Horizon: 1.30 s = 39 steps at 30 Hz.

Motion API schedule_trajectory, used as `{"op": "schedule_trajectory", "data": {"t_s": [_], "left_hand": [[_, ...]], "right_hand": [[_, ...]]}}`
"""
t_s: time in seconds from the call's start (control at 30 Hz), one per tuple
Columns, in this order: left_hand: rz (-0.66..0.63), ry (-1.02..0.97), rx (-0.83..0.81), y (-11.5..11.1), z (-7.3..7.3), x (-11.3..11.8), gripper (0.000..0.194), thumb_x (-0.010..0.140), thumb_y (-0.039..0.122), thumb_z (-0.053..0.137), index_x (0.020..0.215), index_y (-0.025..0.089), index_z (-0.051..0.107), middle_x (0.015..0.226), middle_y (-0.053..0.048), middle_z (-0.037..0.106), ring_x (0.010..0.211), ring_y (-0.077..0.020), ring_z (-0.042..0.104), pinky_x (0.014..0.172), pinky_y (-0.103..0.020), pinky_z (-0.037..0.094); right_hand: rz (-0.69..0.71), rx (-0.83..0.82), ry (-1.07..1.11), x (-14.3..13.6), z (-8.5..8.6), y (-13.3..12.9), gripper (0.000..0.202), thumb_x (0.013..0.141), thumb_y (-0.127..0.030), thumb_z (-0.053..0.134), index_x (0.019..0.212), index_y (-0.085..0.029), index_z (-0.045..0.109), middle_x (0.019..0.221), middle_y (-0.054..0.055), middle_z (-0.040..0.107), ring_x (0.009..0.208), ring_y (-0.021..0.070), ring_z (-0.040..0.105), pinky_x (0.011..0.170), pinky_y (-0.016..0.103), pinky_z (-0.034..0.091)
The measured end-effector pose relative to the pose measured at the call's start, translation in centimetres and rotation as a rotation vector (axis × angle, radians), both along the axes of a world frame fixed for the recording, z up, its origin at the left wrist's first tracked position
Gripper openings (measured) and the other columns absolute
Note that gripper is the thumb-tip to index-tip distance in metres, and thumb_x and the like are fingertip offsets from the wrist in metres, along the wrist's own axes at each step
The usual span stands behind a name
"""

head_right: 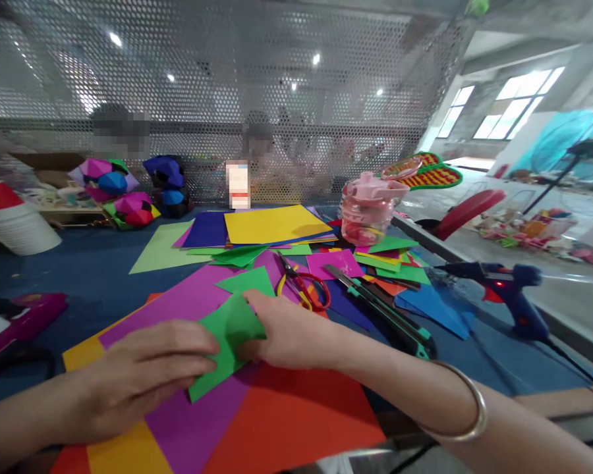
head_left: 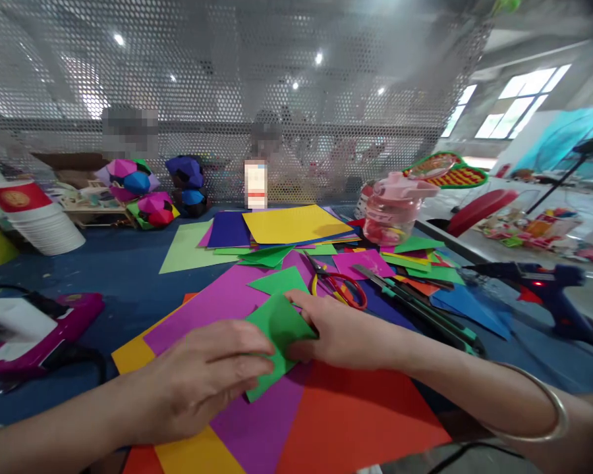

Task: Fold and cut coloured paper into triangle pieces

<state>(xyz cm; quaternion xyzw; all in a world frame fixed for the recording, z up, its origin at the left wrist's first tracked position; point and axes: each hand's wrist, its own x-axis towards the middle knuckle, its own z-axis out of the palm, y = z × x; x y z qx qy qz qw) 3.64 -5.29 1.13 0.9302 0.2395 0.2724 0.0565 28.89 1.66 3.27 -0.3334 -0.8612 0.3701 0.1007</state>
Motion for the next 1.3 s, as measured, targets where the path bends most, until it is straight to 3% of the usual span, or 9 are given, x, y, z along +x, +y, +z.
{"op": "schedule_trajectory", "data": {"t_s": [0.17,0.43,0.6,0.77,0.9,1.0,1.1,1.17,1.3], "left_hand": [[-0.041,0.211,-0.1,-0.1,-0.3,0.4,0.034,0.102,0.02,0.05,0.134,0.019,0.058,0.127,-0.01,0.069,0.117,-0.0228,0.065,0.101,-0.034,0.054],[-0.085,0.326,0.034,0.1,0.6,0.8,0.032,0.103,0.02,0.047,0.131,0.014,0.059,0.127,-0.009,0.071,0.118,-0.0247,0.065,0.101,-0.037,0.054],[-0.095,0.38,0.077,-0.5,0.5,-0.6,0.038,0.098,0.021,0.056,0.135,0.015,0.058,0.138,-0.008,0.065,0.127,-0.0259,0.061,0.106,-0.037,0.052],[-0.098,0.329,0.084,-1.3,0.1,-1.7,0.042,0.095,0.021,0.061,0.136,0.015,0.058,0.135,-0.008,0.067,0.124,-0.024,0.063,0.106,-0.032,0.053],[-0.079,0.263,0.013,-1.6,-0.1,-1.8,0.039,0.093,0.022,0.063,0.131,0.019,0.06,0.129,-0.006,0.071,0.118,-0.0229,0.066,0.102,-0.03,0.055],[-0.084,0.139,-0.089,-1.3,-0.3,-1.5,0.029,0.092,0.016,0.061,0.121,0.023,0.063,0.12,-0.005,0.073,0.114,-0.0215,0.068,0.1,-0.03,0.054],[-0.097,-0.025,-0.272,-0.3,-0.5,-0.6,0.019,0.094,0.01,0.054,0.102,0.023,0.067,0.099,-0.004,0.073,0.096,-0.0173,0.07,0.085,-0.026,0.056],[-0.096,-0.064,-0.345,0.4,-0.6,0.1,0.019,0.096,0.009,0.052,0.097,0.021,0.066,0.092,-0.003,0.069,0.086,-0.0148,0.067,0.077,-0.024,0.054],[-0.008,0.027,-0.337,1.2,-0.5,0.6,0.02,0.097,0.01,0.052,0.107,0.021,0.065,0.11,-0.007,0.066,0.101,-0.0178,0.064,0.088,-0.027,0.053]], "right_hand": [[0.047,0.056,0.01,-0.2,0.2,0.0,0.025,0.08,-0.023,0.068,0.103,-0.021,0.059,0.098,0.002,0.069,0.088,0.0204,0.066,0.073,0.027,0.047],[0.037,0.07,-0.052,0.3,0.1,0.1,0.033,0.081,-0.028,0.073,0.111,-0.021,0.061,0.11,0.006,0.07,0.1,0.024,0.066,0.082,0.031,0.048],[0.038,0.056,-0.042,0.3,0.2,0.2,0.036,0.083,-0.029,0.073,0.116,-0.021,0.061,0.114,0.007,0.071,0.102,0.0236,0.067,0.083,0.031,0.049],[0.021,0.054,-0.083,0.2,0.5,0.2,0.047,0.082,-0.031,0.076,0.124,-0.018,0.06,0.115,0.009,0.072,0.103,0.0247,0.068,0.081,0.03,0.049],[0.037,0.091,-0.117,0.4,0.4,0.3,0.063,0.087,-0.032,0.072,0.143,-0.015,0.049,0.123,0.013,0.071,0.11,0.0277,0.067,0.087,0.033,0.048],[0.061,0.052,-0.18,0.6,0.4,0.4,0.064,0.095,-0.022,0.056,0.154,-0.01,0.033,0.116,0.015,0.073,0.103,0.025,0.069,0.081,0.031,0.048],[0.037,0.041,-0.225,0.5,0.5,0.4,0.064,0.097,-0.015,0.048,0.157,-0.007,0.027,0.11,0.015,0.076,0.1,0.0251,0.071,0.077,0.031,0.049],[0.014,0.114,-0.247,0.2,0.4,0.2,0.063,0.097,-0.018,0.05,0.156,-0.009,0.03,0.114,0.017,0.074,0.104,0.028,0.07,0.079,0.033,0.049],[-0.021,0.331,-0.317,-0.4,-0.3,-0.5,0.058,0.099,-0.029,0.05,0.155,-0.018,0.037,0.111,0.015,0.075,0.099,0.0315,0.072,0.077,0.036,0.049]]}}
